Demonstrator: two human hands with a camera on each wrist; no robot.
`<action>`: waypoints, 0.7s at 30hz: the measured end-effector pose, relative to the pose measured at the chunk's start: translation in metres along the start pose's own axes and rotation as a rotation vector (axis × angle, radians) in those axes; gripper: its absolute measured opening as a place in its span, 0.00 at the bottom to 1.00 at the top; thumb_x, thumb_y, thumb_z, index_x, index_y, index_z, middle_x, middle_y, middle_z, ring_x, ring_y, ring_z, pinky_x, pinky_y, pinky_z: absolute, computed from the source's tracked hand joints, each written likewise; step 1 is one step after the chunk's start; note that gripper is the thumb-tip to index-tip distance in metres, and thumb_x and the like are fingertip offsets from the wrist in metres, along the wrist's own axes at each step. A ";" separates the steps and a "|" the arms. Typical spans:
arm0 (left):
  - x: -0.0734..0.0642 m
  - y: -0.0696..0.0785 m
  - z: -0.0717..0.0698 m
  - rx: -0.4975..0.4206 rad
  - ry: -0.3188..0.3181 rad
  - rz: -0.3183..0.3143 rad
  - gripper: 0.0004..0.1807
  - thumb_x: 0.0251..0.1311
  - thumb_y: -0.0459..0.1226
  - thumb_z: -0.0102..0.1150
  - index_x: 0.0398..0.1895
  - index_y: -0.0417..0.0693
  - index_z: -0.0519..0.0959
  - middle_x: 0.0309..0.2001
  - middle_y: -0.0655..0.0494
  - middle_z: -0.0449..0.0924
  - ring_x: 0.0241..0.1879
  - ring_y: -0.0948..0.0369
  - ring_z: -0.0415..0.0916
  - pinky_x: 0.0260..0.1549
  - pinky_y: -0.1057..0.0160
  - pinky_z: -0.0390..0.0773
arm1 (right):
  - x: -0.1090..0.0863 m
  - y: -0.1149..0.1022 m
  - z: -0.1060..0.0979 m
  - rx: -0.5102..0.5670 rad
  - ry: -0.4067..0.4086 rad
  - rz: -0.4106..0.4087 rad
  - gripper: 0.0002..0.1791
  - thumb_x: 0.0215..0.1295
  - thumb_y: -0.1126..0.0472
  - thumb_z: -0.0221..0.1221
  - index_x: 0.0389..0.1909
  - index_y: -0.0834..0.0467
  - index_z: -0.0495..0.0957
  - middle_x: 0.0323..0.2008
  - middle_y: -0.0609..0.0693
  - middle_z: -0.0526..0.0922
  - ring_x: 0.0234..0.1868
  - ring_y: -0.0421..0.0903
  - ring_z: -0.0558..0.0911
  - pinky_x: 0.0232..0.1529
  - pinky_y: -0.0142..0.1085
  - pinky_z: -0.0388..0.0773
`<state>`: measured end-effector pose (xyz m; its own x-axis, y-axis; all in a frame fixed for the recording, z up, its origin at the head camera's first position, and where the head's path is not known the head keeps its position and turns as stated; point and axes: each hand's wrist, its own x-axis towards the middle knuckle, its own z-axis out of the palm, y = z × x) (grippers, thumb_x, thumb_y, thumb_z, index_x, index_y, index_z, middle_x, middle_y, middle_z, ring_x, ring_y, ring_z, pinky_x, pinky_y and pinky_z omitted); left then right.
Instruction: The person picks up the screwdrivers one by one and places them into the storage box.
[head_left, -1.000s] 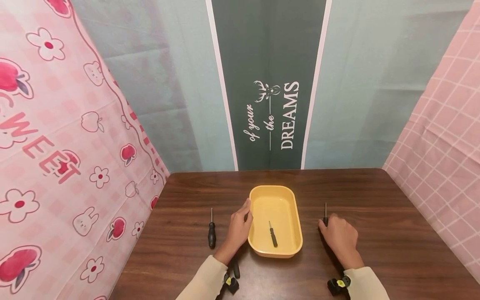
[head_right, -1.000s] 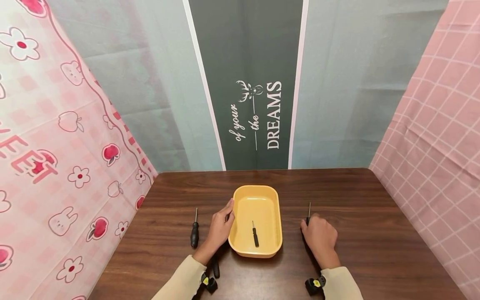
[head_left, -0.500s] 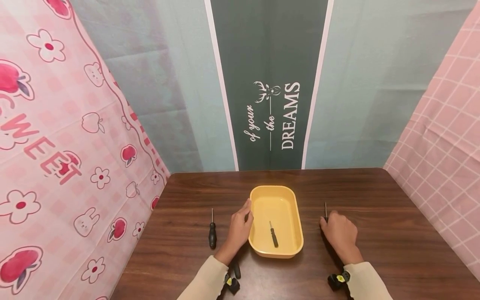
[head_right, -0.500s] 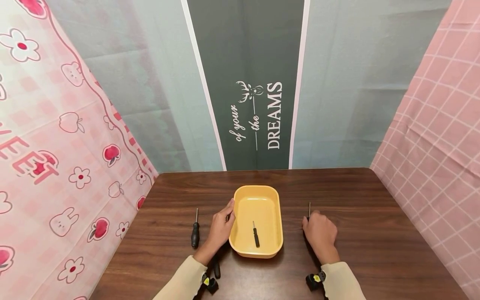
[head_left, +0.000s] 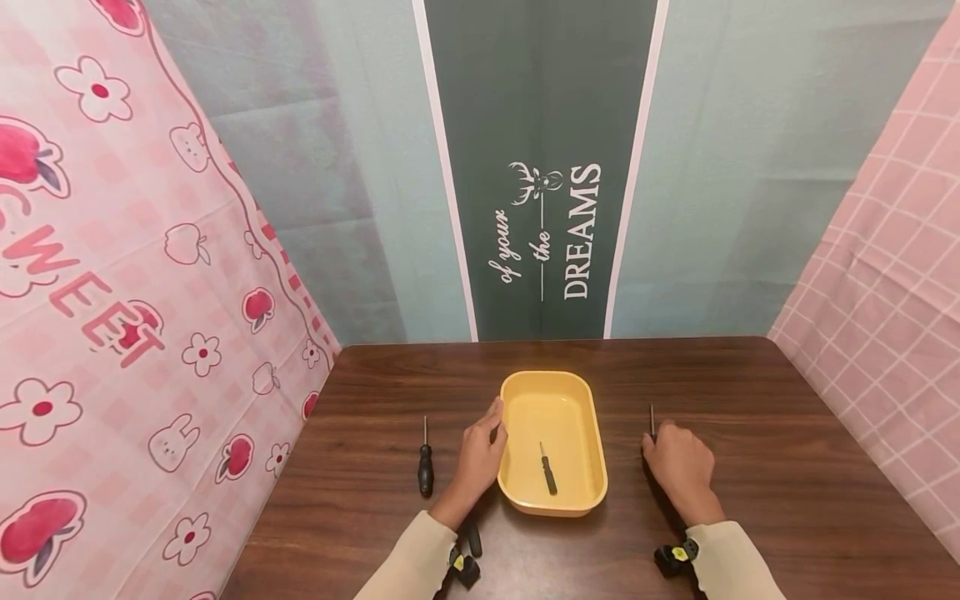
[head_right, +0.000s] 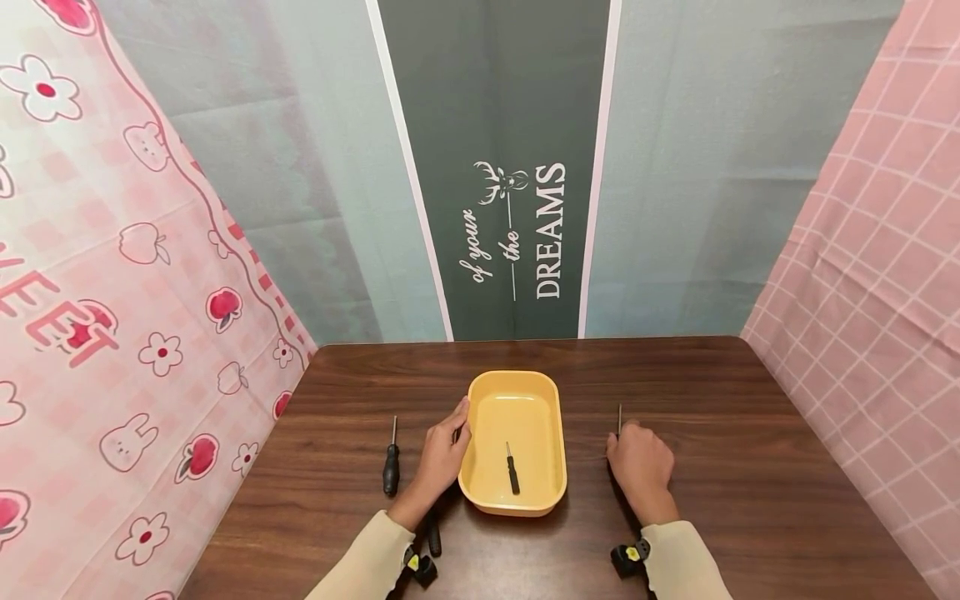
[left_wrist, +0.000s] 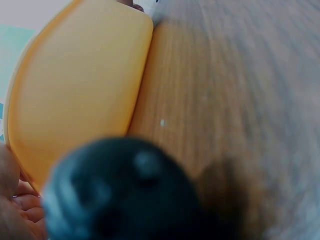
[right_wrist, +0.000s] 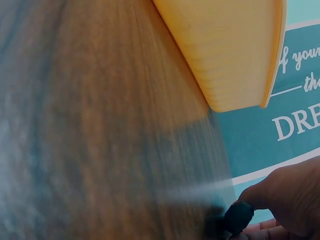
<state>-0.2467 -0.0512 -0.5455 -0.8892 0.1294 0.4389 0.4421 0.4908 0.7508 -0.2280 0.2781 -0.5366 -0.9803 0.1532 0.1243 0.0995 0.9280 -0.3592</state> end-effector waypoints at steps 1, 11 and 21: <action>0.000 0.000 0.000 -0.003 -0.001 -0.002 0.22 0.72 0.28 0.52 0.66 0.29 0.71 0.69 0.43 0.68 0.69 0.51 0.68 0.63 0.51 0.71 | 0.000 0.000 0.000 0.002 0.000 0.000 0.17 0.70 0.57 0.59 0.29 0.68 0.75 0.17 0.56 0.74 0.17 0.52 0.72 0.14 0.45 0.66; -0.001 0.000 0.000 0.006 0.002 0.004 0.22 0.72 0.27 0.52 0.67 0.29 0.71 0.69 0.43 0.68 0.68 0.50 0.69 0.62 0.50 0.72 | 0.000 0.002 0.004 0.016 0.016 -0.005 0.16 0.69 0.58 0.59 0.27 0.66 0.74 0.17 0.56 0.74 0.17 0.53 0.73 0.14 0.47 0.67; -0.002 -0.004 0.001 0.005 -0.011 0.007 0.22 0.72 0.27 0.51 0.67 0.29 0.71 0.70 0.42 0.67 0.68 0.49 0.68 0.62 0.50 0.72 | -0.002 0.002 0.006 0.033 0.008 -0.019 0.16 0.69 0.59 0.59 0.23 0.64 0.73 0.16 0.55 0.73 0.17 0.52 0.72 0.15 0.46 0.67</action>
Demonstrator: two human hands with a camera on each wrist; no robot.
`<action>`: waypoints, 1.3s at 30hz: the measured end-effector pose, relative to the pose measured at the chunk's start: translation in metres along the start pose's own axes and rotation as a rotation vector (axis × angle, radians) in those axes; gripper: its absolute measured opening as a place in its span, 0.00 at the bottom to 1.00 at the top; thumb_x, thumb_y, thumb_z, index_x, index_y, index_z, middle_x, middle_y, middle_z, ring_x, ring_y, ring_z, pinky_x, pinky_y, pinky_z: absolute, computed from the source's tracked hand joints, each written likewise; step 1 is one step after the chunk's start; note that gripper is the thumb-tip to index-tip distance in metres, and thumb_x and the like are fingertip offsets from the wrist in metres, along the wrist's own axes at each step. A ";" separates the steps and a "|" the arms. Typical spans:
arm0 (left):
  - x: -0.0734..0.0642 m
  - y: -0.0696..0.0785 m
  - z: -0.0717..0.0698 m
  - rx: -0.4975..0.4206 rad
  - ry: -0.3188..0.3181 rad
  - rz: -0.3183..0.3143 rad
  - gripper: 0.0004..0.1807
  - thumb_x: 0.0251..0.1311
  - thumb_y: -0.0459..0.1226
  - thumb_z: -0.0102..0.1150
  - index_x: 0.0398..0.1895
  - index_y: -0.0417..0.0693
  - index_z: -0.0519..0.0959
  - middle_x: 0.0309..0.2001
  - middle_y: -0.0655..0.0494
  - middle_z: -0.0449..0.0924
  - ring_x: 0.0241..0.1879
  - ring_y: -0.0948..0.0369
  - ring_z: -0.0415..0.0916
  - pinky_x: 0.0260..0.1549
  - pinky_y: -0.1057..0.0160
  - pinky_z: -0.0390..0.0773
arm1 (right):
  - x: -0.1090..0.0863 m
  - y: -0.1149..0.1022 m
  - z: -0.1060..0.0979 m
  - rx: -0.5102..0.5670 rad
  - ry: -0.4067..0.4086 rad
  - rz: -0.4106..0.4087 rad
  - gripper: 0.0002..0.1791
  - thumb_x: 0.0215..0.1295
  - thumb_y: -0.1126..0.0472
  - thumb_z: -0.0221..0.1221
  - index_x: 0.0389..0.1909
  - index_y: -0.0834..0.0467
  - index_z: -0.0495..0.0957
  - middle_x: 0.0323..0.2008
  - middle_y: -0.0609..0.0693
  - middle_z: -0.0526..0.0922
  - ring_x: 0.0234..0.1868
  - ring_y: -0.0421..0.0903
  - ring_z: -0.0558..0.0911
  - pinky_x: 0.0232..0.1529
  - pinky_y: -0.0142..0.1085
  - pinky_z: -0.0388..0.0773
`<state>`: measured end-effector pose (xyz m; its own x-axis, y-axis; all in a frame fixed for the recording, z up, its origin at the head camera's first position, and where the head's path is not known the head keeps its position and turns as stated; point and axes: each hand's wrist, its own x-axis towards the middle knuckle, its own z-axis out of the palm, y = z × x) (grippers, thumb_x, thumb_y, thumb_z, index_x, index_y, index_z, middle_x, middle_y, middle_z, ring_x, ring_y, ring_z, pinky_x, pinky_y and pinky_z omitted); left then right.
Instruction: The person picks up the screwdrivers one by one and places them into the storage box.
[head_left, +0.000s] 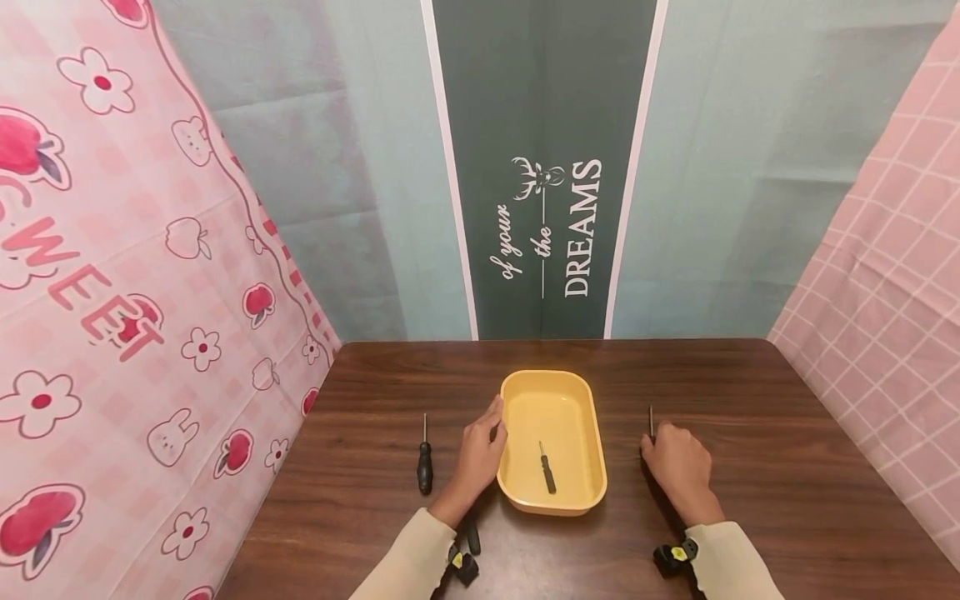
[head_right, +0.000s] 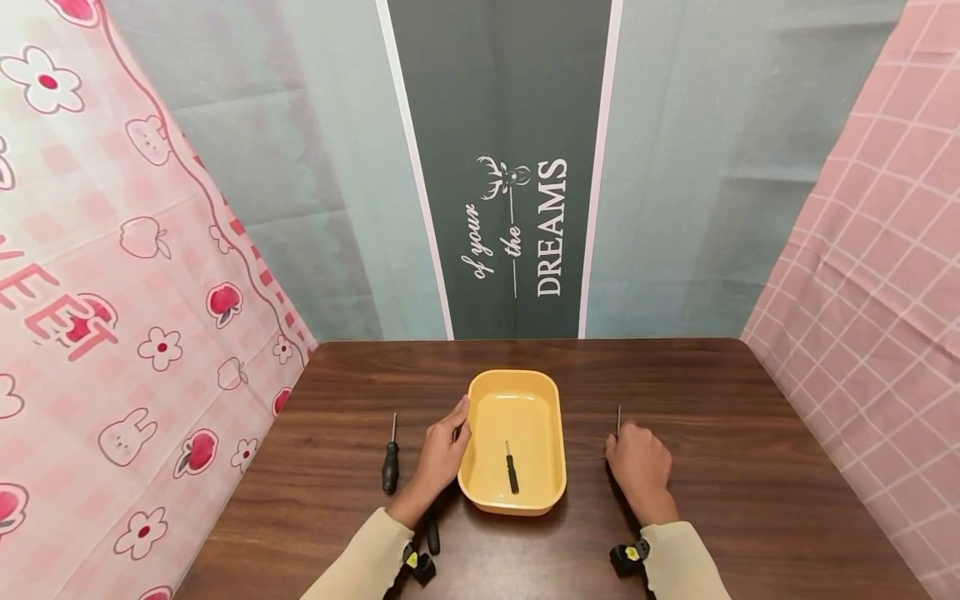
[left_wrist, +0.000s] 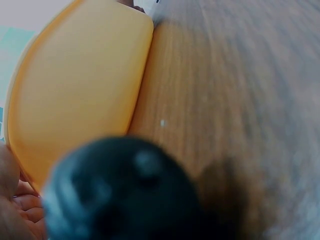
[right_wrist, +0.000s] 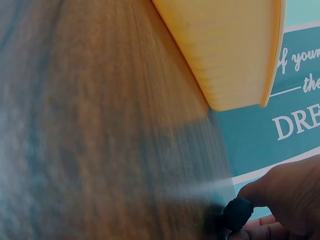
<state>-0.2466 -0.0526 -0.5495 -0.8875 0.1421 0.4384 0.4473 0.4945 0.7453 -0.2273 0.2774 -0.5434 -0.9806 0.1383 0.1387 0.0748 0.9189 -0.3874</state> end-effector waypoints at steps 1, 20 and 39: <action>0.000 0.000 0.000 0.001 0.001 0.002 0.22 0.72 0.27 0.51 0.67 0.29 0.71 0.70 0.42 0.67 0.68 0.48 0.68 0.62 0.50 0.72 | 0.000 0.000 0.000 0.000 0.000 0.000 0.16 0.69 0.59 0.59 0.23 0.64 0.73 0.16 0.54 0.73 0.17 0.52 0.72 0.15 0.46 0.67; 0.000 0.002 -0.002 -0.004 -0.005 -0.030 0.22 0.72 0.29 0.53 0.67 0.31 0.71 0.70 0.44 0.68 0.69 0.52 0.67 0.63 0.52 0.71 | 0.002 0.001 0.002 -0.010 -0.004 -0.006 0.16 0.68 0.59 0.60 0.24 0.65 0.73 0.17 0.54 0.73 0.18 0.52 0.72 0.16 0.47 0.68; 0.001 0.004 -0.002 -0.003 0.003 -0.034 0.22 0.72 0.29 0.52 0.66 0.30 0.72 0.70 0.44 0.68 0.69 0.50 0.68 0.63 0.52 0.71 | 0.003 0.000 -0.001 -0.013 -0.007 -0.019 0.16 0.68 0.59 0.60 0.24 0.65 0.73 0.17 0.56 0.74 0.17 0.52 0.73 0.15 0.47 0.68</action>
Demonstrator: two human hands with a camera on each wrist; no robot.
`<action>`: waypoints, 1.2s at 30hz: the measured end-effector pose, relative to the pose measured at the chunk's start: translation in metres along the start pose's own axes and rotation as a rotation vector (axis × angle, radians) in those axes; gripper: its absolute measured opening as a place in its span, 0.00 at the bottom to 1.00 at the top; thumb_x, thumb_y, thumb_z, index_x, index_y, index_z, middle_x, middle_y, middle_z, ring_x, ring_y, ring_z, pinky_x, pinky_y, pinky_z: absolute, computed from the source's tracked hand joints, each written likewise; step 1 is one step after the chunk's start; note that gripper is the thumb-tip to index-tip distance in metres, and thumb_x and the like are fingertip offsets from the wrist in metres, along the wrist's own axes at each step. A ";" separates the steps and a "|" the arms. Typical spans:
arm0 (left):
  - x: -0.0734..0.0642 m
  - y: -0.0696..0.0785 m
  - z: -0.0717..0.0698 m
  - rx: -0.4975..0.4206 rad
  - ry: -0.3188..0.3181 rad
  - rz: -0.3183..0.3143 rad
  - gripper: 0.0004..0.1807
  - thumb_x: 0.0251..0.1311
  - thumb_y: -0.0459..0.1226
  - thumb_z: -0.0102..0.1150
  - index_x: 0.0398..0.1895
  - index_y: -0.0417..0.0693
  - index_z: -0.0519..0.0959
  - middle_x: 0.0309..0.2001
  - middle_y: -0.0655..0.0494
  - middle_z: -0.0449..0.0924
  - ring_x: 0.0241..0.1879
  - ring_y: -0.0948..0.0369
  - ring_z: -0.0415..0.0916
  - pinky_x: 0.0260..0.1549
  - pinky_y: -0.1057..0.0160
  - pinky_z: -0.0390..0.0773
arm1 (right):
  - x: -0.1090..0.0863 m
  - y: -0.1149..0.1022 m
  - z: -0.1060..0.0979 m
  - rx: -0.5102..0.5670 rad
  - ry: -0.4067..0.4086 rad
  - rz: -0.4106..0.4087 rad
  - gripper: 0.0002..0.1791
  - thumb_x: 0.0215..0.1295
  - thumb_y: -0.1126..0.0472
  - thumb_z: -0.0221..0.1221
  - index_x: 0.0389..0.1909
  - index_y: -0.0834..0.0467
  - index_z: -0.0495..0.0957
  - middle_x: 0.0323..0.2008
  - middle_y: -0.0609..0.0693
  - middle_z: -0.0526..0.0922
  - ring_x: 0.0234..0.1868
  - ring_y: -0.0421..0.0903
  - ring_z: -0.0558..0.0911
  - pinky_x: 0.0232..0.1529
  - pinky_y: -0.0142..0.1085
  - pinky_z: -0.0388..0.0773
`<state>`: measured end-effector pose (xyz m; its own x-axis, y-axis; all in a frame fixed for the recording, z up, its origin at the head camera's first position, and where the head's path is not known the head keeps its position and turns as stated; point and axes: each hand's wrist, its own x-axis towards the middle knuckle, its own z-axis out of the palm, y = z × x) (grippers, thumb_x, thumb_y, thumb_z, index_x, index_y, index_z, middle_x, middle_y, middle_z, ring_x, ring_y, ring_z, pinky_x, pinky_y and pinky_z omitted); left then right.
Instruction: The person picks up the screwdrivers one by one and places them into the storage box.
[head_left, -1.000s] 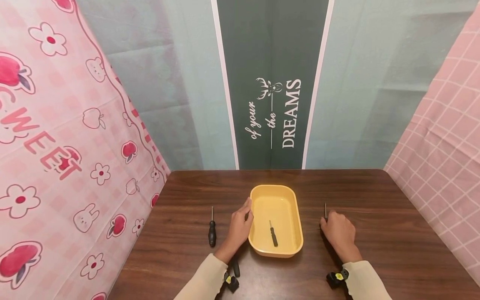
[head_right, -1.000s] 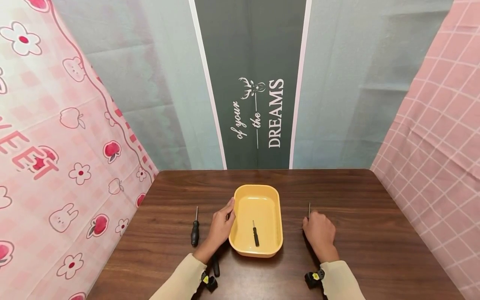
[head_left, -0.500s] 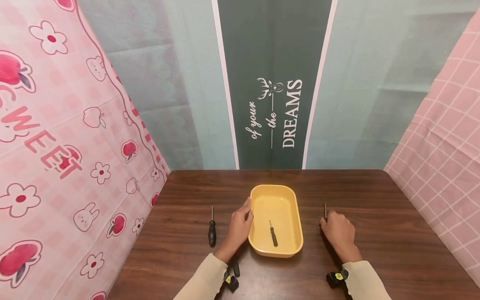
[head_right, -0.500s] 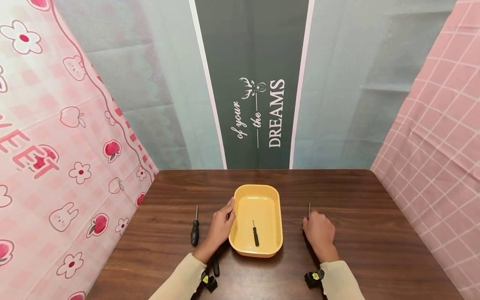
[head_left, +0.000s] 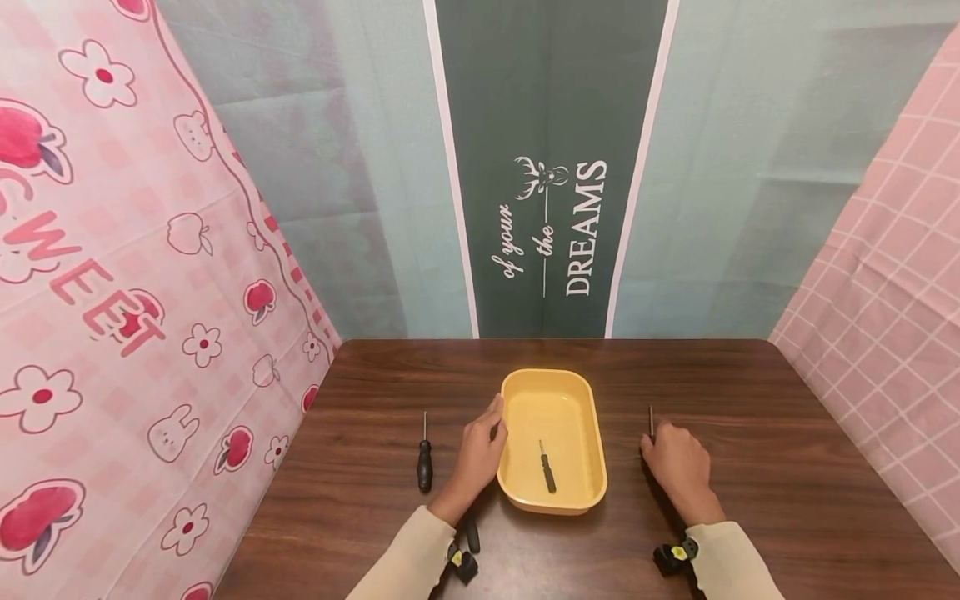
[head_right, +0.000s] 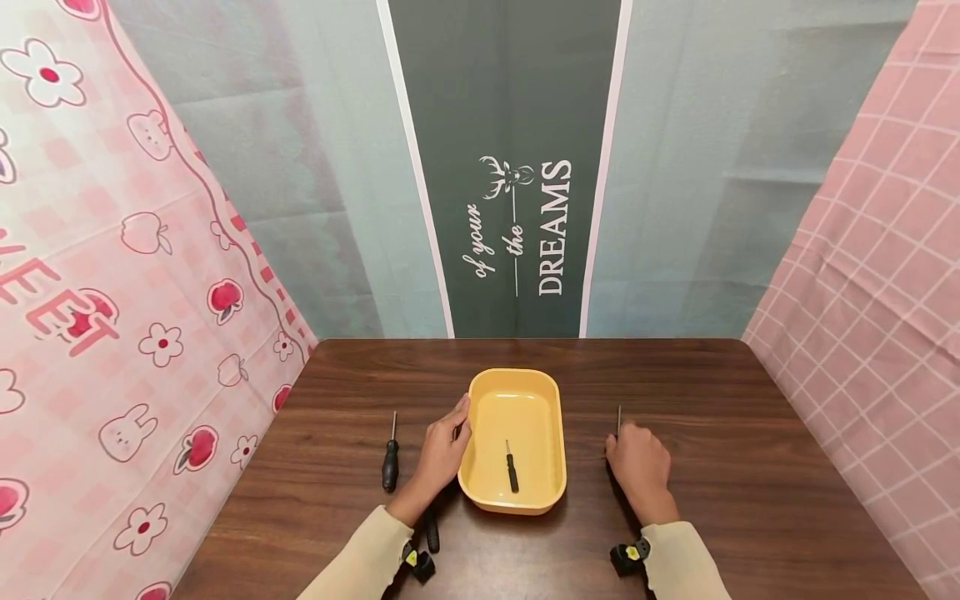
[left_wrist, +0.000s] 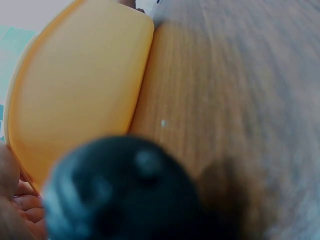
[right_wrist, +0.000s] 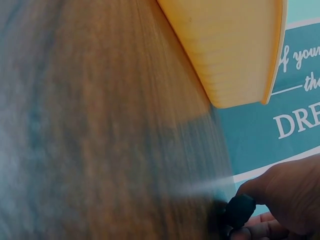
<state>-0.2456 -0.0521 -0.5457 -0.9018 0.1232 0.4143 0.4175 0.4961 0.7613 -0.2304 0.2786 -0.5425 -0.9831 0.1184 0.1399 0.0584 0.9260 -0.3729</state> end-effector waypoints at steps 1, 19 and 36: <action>0.000 0.000 0.000 -0.001 0.000 0.001 0.22 0.72 0.29 0.52 0.66 0.30 0.72 0.70 0.44 0.68 0.69 0.50 0.68 0.63 0.52 0.71 | 0.000 0.000 0.000 0.001 -0.001 -0.001 0.16 0.68 0.59 0.60 0.24 0.65 0.73 0.17 0.56 0.74 0.17 0.52 0.73 0.15 0.47 0.68; -0.001 -0.001 -0.001 0.009 -0.001 0.010 0.22 0.72 0.29 0.52 0.67 0.30 0.72 0.70 0.42 0.69 0.68 0.51 0.68 0.62 0.51 0.72 | -0.001 -0.001 0.003 0.015 0.017 -0.030 0.15 0.66 0.62 0.58 0.19 0.61 0.69 0.15 0.53 0.70 0.17 0.50 0.70 0.16 0.44 0.66; -0.001 0.000 -0.001 0.002 0.004 0.011 0.22 0.72 0.29 0.53 0.67 0.31 0.72 0.70 0.45 0.68 0.69 0.51 0.68 0.64 0.53 0.70 | -0.001 -0.001 0.004 0.051 0.012 -0.025 0.15 0.63 0.62 0.58 0.19 0.59 0.67 0.16 0.51 0.68 0.18 0.49 0.68 0.18 0.40 0.62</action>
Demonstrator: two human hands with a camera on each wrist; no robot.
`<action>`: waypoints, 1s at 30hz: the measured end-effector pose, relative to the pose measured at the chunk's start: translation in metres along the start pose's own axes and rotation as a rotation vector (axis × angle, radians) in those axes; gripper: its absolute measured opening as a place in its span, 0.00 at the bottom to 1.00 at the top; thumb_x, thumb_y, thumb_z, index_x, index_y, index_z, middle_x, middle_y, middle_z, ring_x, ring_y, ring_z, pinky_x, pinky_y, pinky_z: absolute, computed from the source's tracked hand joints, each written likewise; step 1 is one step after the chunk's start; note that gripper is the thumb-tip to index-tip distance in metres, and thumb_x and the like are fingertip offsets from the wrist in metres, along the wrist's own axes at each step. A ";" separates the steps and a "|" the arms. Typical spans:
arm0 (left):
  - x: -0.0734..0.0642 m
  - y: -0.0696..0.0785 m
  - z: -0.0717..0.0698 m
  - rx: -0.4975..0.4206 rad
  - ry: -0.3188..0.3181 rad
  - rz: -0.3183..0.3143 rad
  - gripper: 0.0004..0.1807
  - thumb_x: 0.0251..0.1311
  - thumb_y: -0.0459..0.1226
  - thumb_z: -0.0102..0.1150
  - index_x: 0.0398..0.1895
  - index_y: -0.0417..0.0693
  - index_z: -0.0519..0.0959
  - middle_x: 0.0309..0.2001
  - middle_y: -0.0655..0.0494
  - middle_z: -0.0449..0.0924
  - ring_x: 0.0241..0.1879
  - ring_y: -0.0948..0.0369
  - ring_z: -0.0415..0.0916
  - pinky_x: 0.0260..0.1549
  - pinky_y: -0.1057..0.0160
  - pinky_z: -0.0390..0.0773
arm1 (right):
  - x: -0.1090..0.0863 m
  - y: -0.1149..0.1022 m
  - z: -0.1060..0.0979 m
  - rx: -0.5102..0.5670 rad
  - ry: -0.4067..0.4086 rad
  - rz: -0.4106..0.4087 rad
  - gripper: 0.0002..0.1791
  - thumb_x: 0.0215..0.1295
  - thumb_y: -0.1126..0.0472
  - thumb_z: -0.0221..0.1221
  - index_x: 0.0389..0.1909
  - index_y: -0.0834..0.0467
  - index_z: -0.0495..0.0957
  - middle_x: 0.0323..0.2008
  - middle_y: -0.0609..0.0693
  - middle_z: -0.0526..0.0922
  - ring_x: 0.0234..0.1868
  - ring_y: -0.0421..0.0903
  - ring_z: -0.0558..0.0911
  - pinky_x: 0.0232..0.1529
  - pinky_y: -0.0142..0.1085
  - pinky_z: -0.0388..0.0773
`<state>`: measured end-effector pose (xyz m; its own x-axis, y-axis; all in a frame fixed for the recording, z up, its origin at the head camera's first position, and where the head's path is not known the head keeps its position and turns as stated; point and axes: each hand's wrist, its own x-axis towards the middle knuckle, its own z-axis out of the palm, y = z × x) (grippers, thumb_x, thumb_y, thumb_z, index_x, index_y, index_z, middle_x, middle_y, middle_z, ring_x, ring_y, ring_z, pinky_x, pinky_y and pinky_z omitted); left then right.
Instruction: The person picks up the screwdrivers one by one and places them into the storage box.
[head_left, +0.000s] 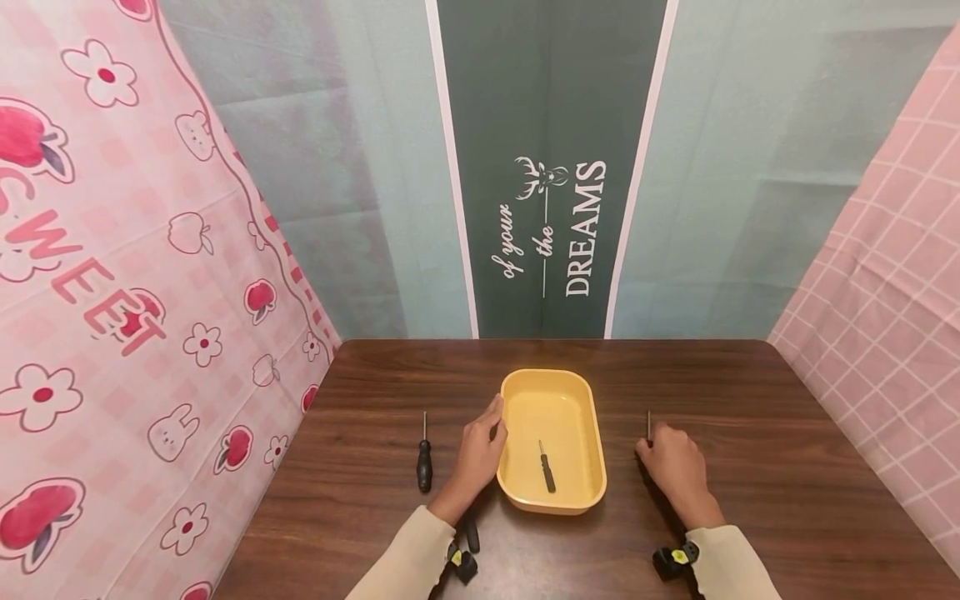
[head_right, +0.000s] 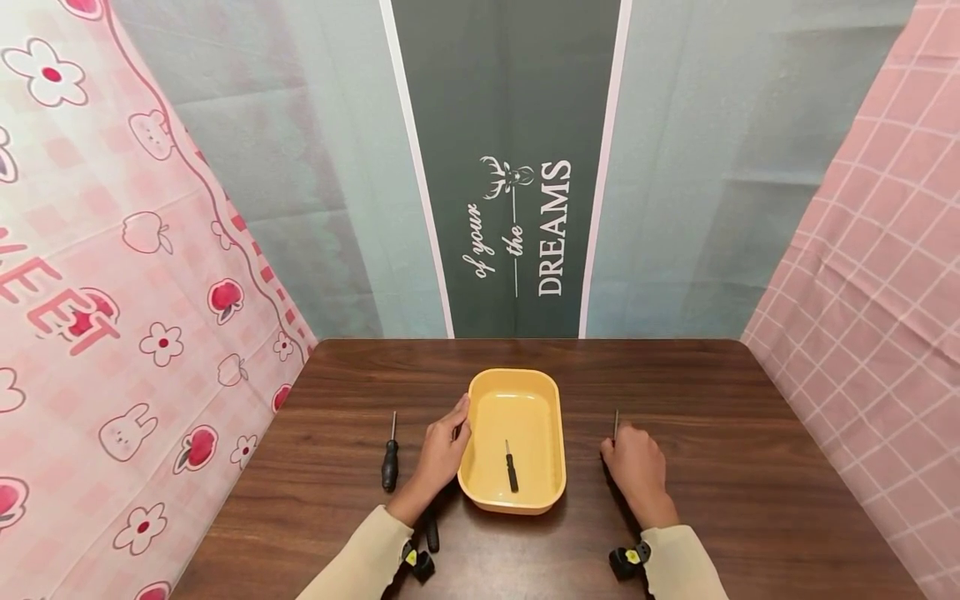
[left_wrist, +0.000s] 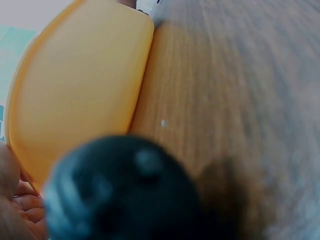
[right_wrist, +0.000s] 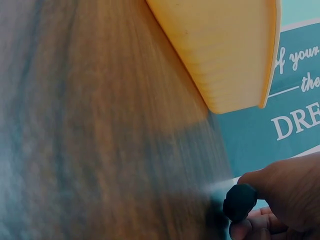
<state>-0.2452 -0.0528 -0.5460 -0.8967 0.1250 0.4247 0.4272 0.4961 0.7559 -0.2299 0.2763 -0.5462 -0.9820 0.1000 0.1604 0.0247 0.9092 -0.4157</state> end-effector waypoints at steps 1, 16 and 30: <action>0.000 0.000 0.000 0.000 0.000 0.001 0.22 0.72 0.29 0.53 0.67 0.31 0.72 0.70 0.45 0.68 0.68 0.51 0.68 0.64 0.53 0.70 | 0.000 0.000 0.000 0.000 0.001 -0.001 0.15 0.63 0.62 0.58 0.19 0.58 0.67 0.16 0.50 0.68 0.18 0.49 0.68 0.18 0.40 0.62; 0.000 0.000 0.000 -0.004 -0.009 -0.012 0.22 0.72 0.29 0.53 0.67 0.30 0.71 0.70 0.45 0.67 0.69 0.52 0.67 0.64 0.53 0.70 | 0.001 -0.011 -0.010 0.025 0.039 -0.028 0.19 0.64 0.61 0.59 0.17 0.55 0.62 0.15 0.47 0.63 0.17 0.47 0.65 0.18 0.39 0.58; 0.000 0.000 0.000 -0.003 -0.001 0.003 0.23 0.71 0.28 0.53 0.67 0.30 0.71 0.70 0.44 0.68 0.68 0.52 0.68 0.63 0.53 0.71 | 0.000 -0.015 -0.013 0.037 0.049 -0.028 0.16 0.64 0.61 0.60 0.19 0.56 0.66 0.15 0.47 0.67 0.18 0.47 0.67 0.17 0.38 0.60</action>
<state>-0.2450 -0.0535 -0.5462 -0.8954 0.1270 0.4268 0.4304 0.4928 0.7563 -0.2283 0.2680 -0.5285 -0.9719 0.0949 0.2156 -0.0107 0.8965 -0.4428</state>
